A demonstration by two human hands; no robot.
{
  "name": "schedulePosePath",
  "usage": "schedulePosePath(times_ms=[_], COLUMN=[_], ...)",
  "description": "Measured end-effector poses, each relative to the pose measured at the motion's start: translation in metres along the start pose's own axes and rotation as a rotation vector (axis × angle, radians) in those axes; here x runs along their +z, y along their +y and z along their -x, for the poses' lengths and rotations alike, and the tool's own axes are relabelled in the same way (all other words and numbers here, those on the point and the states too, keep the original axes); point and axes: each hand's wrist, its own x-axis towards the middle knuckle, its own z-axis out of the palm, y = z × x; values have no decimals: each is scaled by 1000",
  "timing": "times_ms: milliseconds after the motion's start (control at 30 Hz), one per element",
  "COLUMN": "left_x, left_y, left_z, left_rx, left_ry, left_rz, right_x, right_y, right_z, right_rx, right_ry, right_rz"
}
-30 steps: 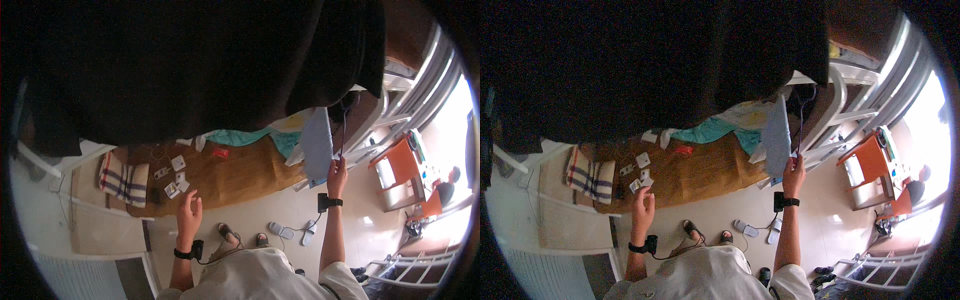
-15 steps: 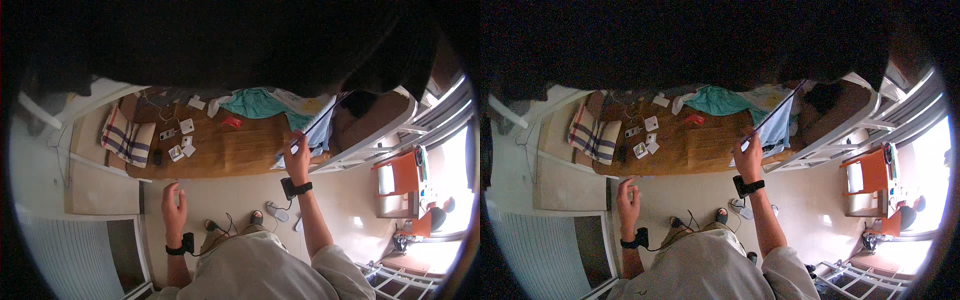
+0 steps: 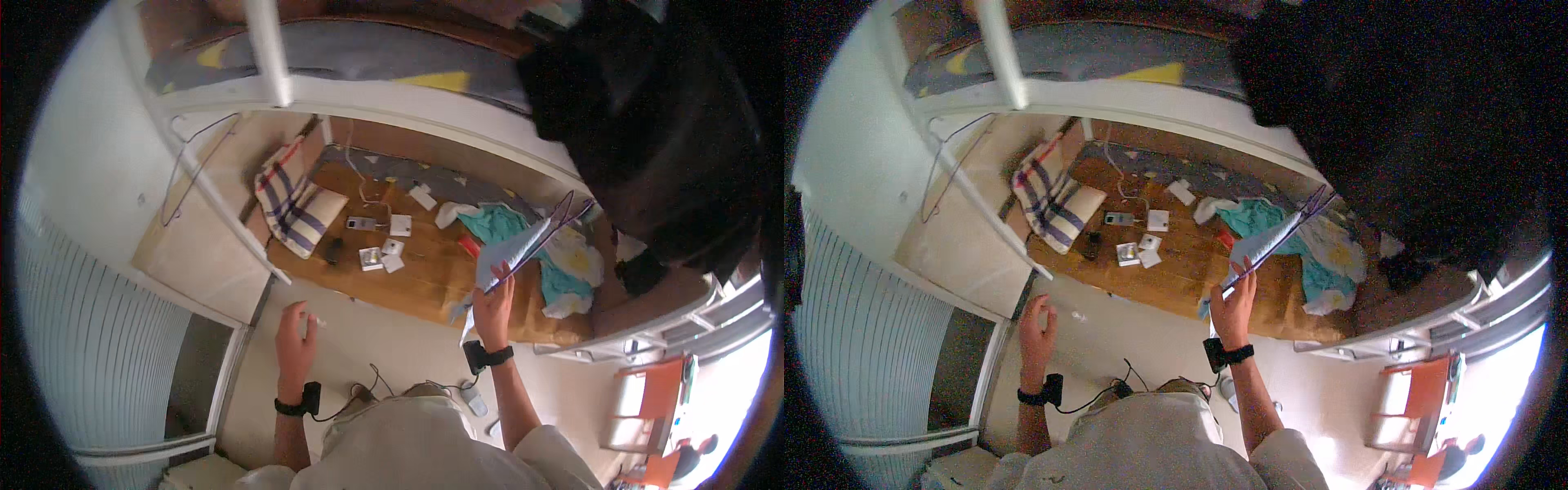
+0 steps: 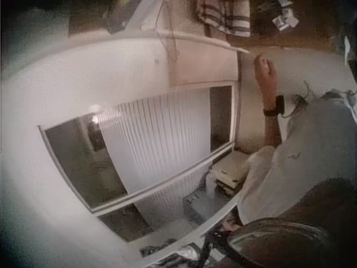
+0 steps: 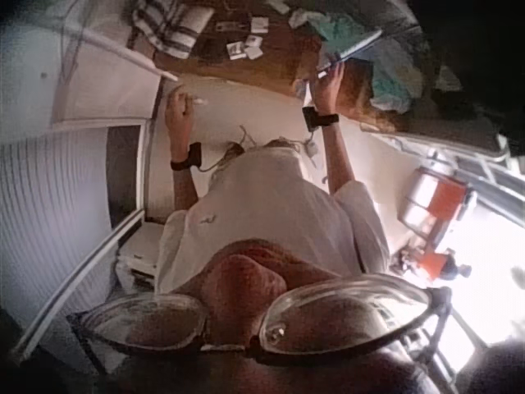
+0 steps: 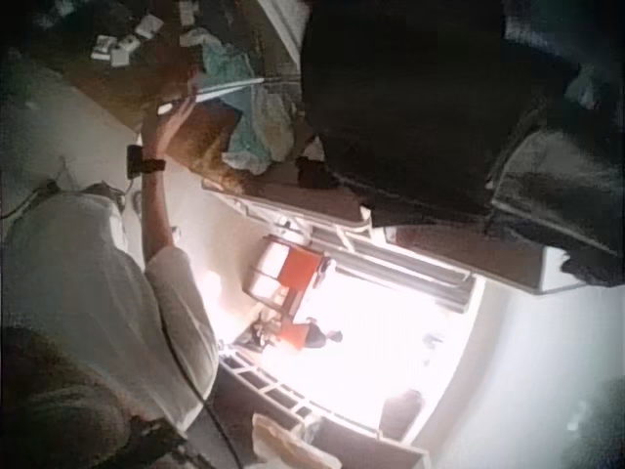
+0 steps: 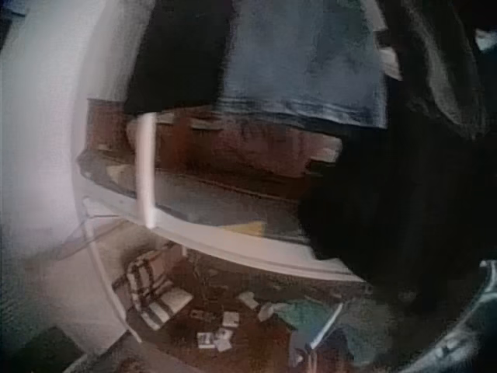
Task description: The person walks through a room with bunk beds, puts on a face mask, and enters a kitchenette. They handle a spray bottle and a sponge by a sink.
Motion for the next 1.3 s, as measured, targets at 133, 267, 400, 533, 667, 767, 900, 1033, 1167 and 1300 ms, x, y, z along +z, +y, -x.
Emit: schedulePosePath(times_ms=[133, 267, 400, 533, 667, 767, 900, 1033, 1167, 1300], left_x=[-38, -67, -87, -108, -140, -162, -182, -205, -238, -280], left_y=[-53, -82, -111, -123, -127, -130, -127, -140, -166, -217], left_z=[-6, -8, -12, -17, -34, -35, -15, 13, 34, 60], left_rx=[-20, -123, -317, -348, -389, -482, -552, -722, -794, -786], left_ry=[60, 127, 183, 270, 380, 441, 564, 647, 679, 670], left_rz=[-10, -43, -6, -125, -204, -267, -353, -407, -381, -324], right_x=[61, 111, 176, 237, 298, 349, 402, 450, 439, 450], right_y=[-44, -104, -141, -173, -222, -240, -277, -307, -356, -338], right_z=[1, -8, -12, -28, -41, -52, -52, -50, -42, -47], right_rx=[-6, -118, -157, -323, -321, -413, -319, -451, -91, -325], right_ry=[-64, -204, -339, -485, -614, -697, -801, -736, -827, -545], right_rz=[-120, -153, -228, -285, -442, -431, -670, -686, -756, -527])
